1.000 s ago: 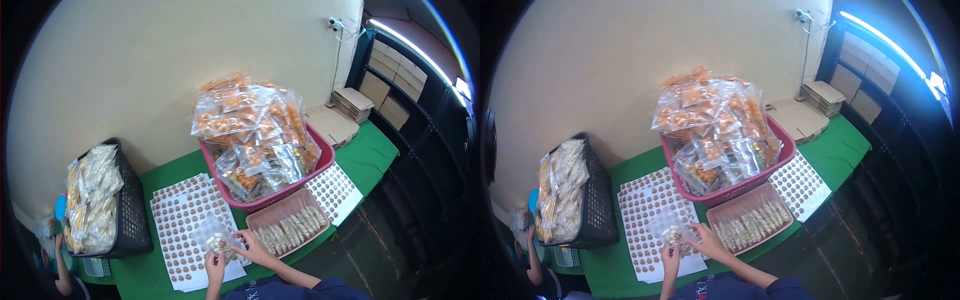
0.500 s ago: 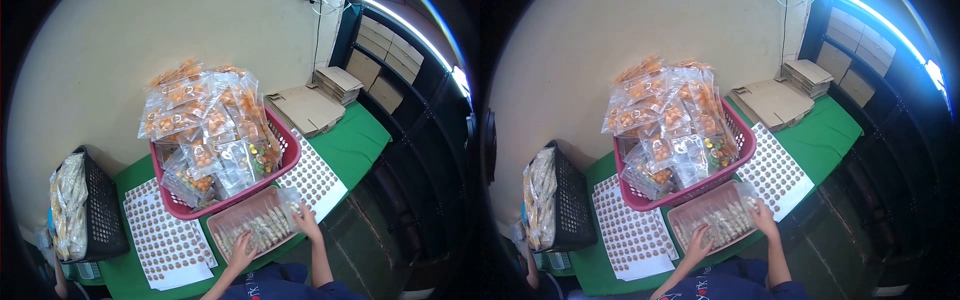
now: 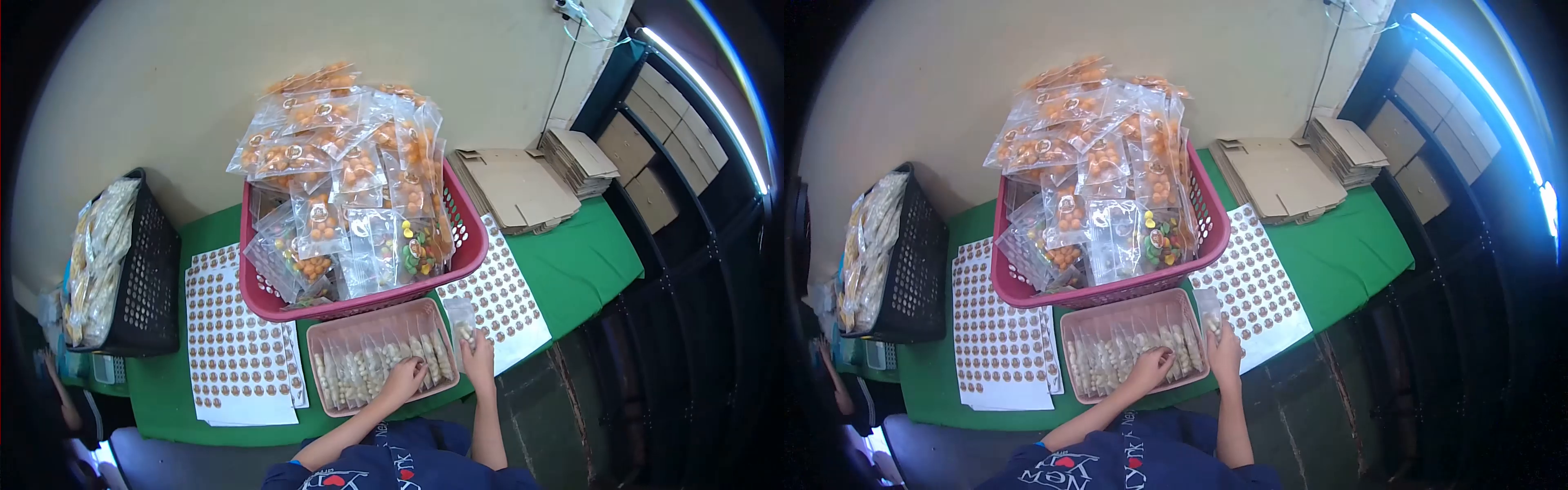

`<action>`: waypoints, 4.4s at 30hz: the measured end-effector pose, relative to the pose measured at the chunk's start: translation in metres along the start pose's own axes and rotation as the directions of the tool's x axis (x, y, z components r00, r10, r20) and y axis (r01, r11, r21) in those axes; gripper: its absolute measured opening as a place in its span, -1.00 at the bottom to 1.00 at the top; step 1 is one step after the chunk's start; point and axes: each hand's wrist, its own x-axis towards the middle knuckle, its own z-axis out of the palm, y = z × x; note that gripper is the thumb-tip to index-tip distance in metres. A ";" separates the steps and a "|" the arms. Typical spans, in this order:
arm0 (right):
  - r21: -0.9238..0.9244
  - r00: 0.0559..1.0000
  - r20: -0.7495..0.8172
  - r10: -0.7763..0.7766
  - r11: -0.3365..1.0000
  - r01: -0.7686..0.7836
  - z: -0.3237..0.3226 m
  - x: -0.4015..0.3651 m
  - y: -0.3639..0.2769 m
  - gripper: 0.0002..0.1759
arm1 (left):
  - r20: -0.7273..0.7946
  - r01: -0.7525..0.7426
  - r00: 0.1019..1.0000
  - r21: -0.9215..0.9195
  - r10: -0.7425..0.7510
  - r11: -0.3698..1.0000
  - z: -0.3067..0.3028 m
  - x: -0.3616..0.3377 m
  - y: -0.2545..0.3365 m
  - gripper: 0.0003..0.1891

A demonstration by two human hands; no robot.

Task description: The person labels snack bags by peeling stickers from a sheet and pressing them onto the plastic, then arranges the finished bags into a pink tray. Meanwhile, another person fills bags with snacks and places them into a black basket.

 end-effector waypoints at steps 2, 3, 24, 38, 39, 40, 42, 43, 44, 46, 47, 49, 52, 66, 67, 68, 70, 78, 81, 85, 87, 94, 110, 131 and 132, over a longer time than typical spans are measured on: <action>-0.038 0.993 0.110 0.034 0.999 -0.030 0.003 0.003 0.003 -0.69 | 0.023 0.061 0.998 0.104 -0.064 0.993 0.001 0.001 -0.003 -0.69; -0.103 0.995 0.103 0.016 0.995 -0.005 0.002 0.001 -0.011 -0.70 | 0.033 0.088 0.995 0.172 -0.095 0.981 0.001 0.004 -0.001 -0.67; -0.330 0.973 0.222 -0.068 0.933 0.140 0.044 -0.035 -0.005 -0.57 | -0.015 0.083 0.996 0.338 -0.083 0.937 0.016 -0.004 -0.005 -0.75; -0.397 0.996 0.078 -0.045 0.915 0.072 0.046 -0.055 0.010 -0.40 | -0.068 0.107 0.994 0.320 -0.090 0.941 0.013 -0.008 -0.004 -0.75; -0.345 0.992 0.124 -0.007 0.937 0.049 0.042 -0.052 0.010 -0.37 | -0.074 0.106 0.993 0.311 -0.087 0.945 0.013 -0.010 -0.005 -0.75; -0.292 0.985 0.170 -0.015 0.954 0.065 0.046 -0.051 0.020 -0.36 | -0.079 0.100 0.994 0.300 -0.079 0.949 0.013 -0.010 -0.004 -0.75; -0.186 0.966 0.254 -0.049 0.978 0.098 0.058 -0.044 0.040 -0.32 | -0.087 0.094 0.994 0.292 -0.071 0.952 0.014 -0.008 -0.003 -0.74; -0.228 0.971 0.213 -0.108 0.961 0.157 0.063 -0.044 0.043 -0.32 | -0.086 0.098 0.993 0.297 -0.076 0.950 0.014 -0.008 -0.003 -0.74; -0.182 0.968 0.224 -0.115 0.971 0.158 0.064 -0.042 0.048 -0.31 | -0.086 0.104 0.993 0.303 -0.082 0.947 0.014 -0.008 -0.004 -0.74; -0.085 0.961 0.243 -0.133 0.984 0.158 0.060 -0.037 0.043 -0.29 | -0.110 0.106 0.991 0.296 -0.076 0.949 0.015 -0.009 -0.005 -0.73; -0.181 0.978 0.153 -0.145 0.968 0.172 0.059 -0.040 0.040 -0.31 | -0.121 0.105 0.990 0.291 -0.073 0.951 0.015 -0.010 -0.006 -0.73; -0.371 0.981 -0.028 -0.194 0.913 0.171 0.051 -0.047 0.030 -0.35 | -0.118 0.098 0.991 0.293 -0.065 0.951 0.015 -0.012 -0.009 -0.74; -0.194 0.972 0.115 -0.203 0.955 0.222 0.029 -0.050 0.037 -0.50 | -0.132 0.098 0.989 0.277 -0.063 0.956 0.012 -0.012 -0.010 -0.75; -0.441 0.991 0.131 -0.030 0.893 0.086 0.029 -0.067 0.010 -0.85 | -0.092 0.104 0.992 0.279 -0.081 0.955 0.013 -0.014 -0.001 -0.74; -0.448 0.990 0.136 -0.029 0.890 0.088 0.029 -0.068 0.011 -0.84 | -0.095 0.111 0.992 0.284 -0.087 0.952 0.015 -0.014 -0.002 -0.74; -0.455 0.990 0.139 -0.029 0.886 0.090 0.031 -0.067 0.011 -0.84 | -0.098 0.117 0.991 0.289 -0.092 0.950 0.016 -0.014 -0.004 -0.73; -0.383 0.990 0.140 0.014 0.923 0.041 0.031 -0.066 0.015 -0.84 | -0.094 0.111 0.992 0.310 -0.086 0.944 0.020 -0.013 -0.010 -0.72; -0.288 0.995 0.038 -0.089 0.953 0.096 0.030 -0.061 0.024 -0.84 | -0.091 0.091 0.994 0.393 -0.060 0.915 0.021 -0.013 -0.007 -0.72; -0.341 0.996 0.019 -0.088 0.936 0.089 0.045 -0.063 0.032 -0.88 | -0.078 0.073 0.996 0.474 -0.041 0.877 0.023 -0.013 -0.008 -0.75; -0.380 0.986 -0.046 -0.161 0.916 0.132 0.053 -0.064 0.032 -0.90 | -0.092 0.041 0.996 0.481 0.004 0.876 0.037 -0.011 -0.021 -0.75; -0.320 0.992 0.017 -0.123 0.939 0.122 0.049 -0.060 0.041 -0.88 | -0.109 0.031 0.994 0.398 0.014 0.917 0.033 -0.015 -0.024 -0.75; -0.090 0.992 -0.065 -0.104 0.991 0.098 0.036 -0.063 -0.006 -0.31 | -0.149 -0.185 0.970 0.078 0.195 0.980 -0.035 -0.061 -0.024 -0.68; -0.311 0.968 0.091 -0.232 0.917 0.249 0.087 -0.045 -0.012 -0.33 | -0.327 0.033 0.929 0.545 0.176 0.838 -0.079 -0.126 -0.091 -0.36; 0.517 0.420 0.544 -0.727 0.684 0.514 0.318 -0.202 -0.408 -0.81 | -0.800 0.353 0.459 -0.235 -0.387 0.906 -0.406 -0.412 -0.253 -0.57; 0.593 0.414 0.486 -0.770 0.638 0.490 0.329 -0.211 -0.430 -0.81 | -0.806 0.360 0.443 -0.239 -0.391 0.902 -0.416 -0.420 -0.254 -0.58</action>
